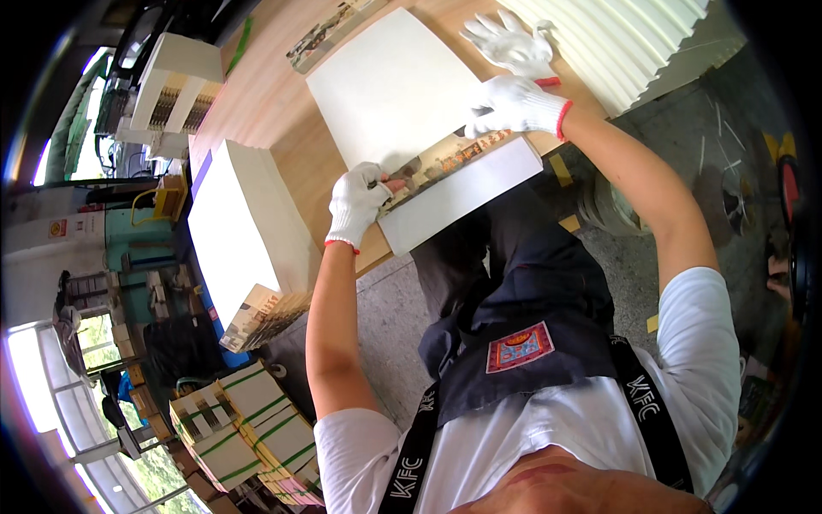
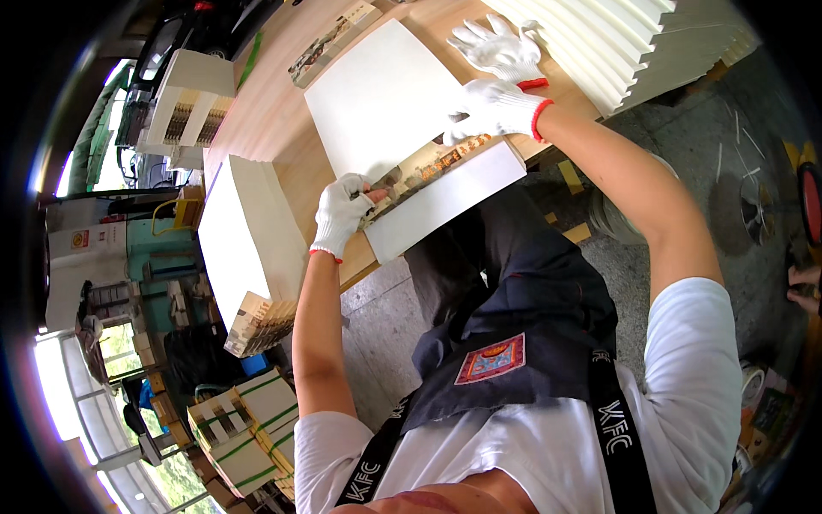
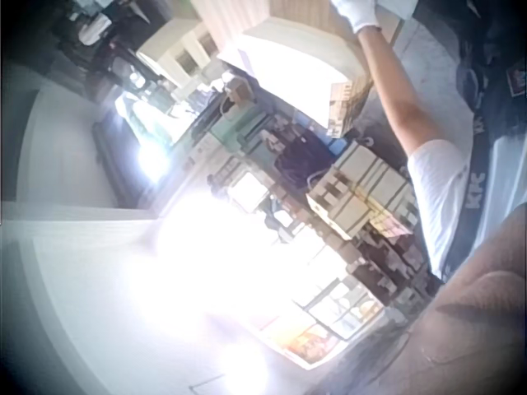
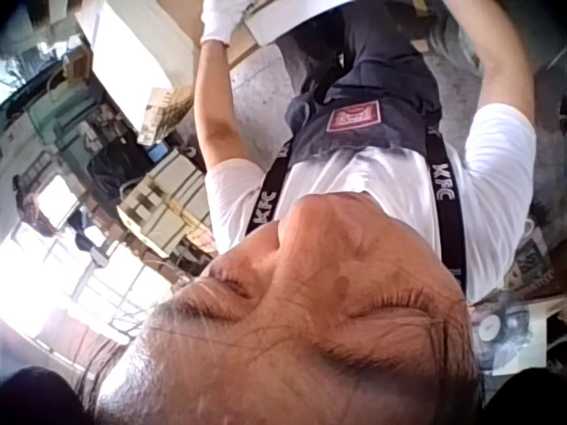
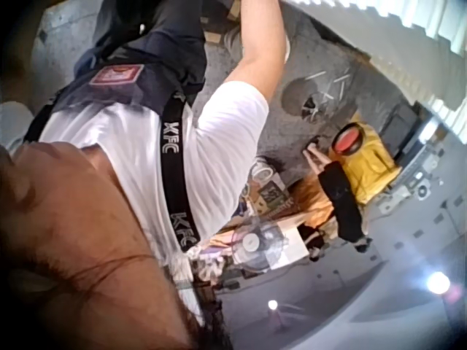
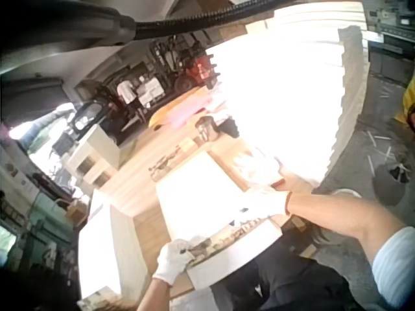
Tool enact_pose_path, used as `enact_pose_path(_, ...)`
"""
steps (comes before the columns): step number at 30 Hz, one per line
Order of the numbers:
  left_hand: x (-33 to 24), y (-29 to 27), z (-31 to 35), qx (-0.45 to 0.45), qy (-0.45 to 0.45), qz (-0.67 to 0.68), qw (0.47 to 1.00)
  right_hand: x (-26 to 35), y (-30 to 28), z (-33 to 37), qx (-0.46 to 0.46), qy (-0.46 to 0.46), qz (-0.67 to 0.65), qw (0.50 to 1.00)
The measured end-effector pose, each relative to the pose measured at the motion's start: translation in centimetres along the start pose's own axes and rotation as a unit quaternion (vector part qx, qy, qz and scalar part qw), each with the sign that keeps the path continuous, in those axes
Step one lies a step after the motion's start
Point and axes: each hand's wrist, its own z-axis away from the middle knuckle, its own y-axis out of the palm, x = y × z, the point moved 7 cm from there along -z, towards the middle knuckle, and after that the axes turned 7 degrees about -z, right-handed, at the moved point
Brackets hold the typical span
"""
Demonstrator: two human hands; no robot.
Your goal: The person repeatedly picks up a white rectangular sheet from a stack, places it on a wooden board, and smooths it down with gloved hands. They then lift the sheet and place it onto a growing stack of similar sheets on the table.
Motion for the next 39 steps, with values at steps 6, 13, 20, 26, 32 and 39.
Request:
enact_pose_path(6,-0.4,0.1,-0.2,0.031,-0.014,-0.01,0.999,-1.1,0.9,0.0,-0.048,-0.055,-0.031,0.997)
enact_pose_path(13,-2.8,-0.4,-2.5,0.064,0.116,-0.13,0.983,-1.0,1.0,0.5,-0.096,-0.097,-0.045,0.99)
enact_pose_path(20,-8.1,3.0,-6.2,0.317,0.33,-0.375,0.806,0.2,1.2,0.1,-0.164,-0.165,0.093,0.968)
enact_pose_path(26,-12.7,0.9,-3.9,0.34,0.353,-0.393,0.778,0.1,-3.5,0.6,-0.3,-0.135,0.26,0.908)
enact_pose_path(32,-14.0,1.2,-4.5,0.348,0.387,-0.388,0.761,-7.9,-6.3,-0.8,-0.335,0.054,0.3,0.892)
enact_pose_path(39,-11.7,2.7,-5.3,0.37,0.38,-0.444,0.722,5.1,-3.2,5.9,-0.198,-0.291,0.125,0.928)
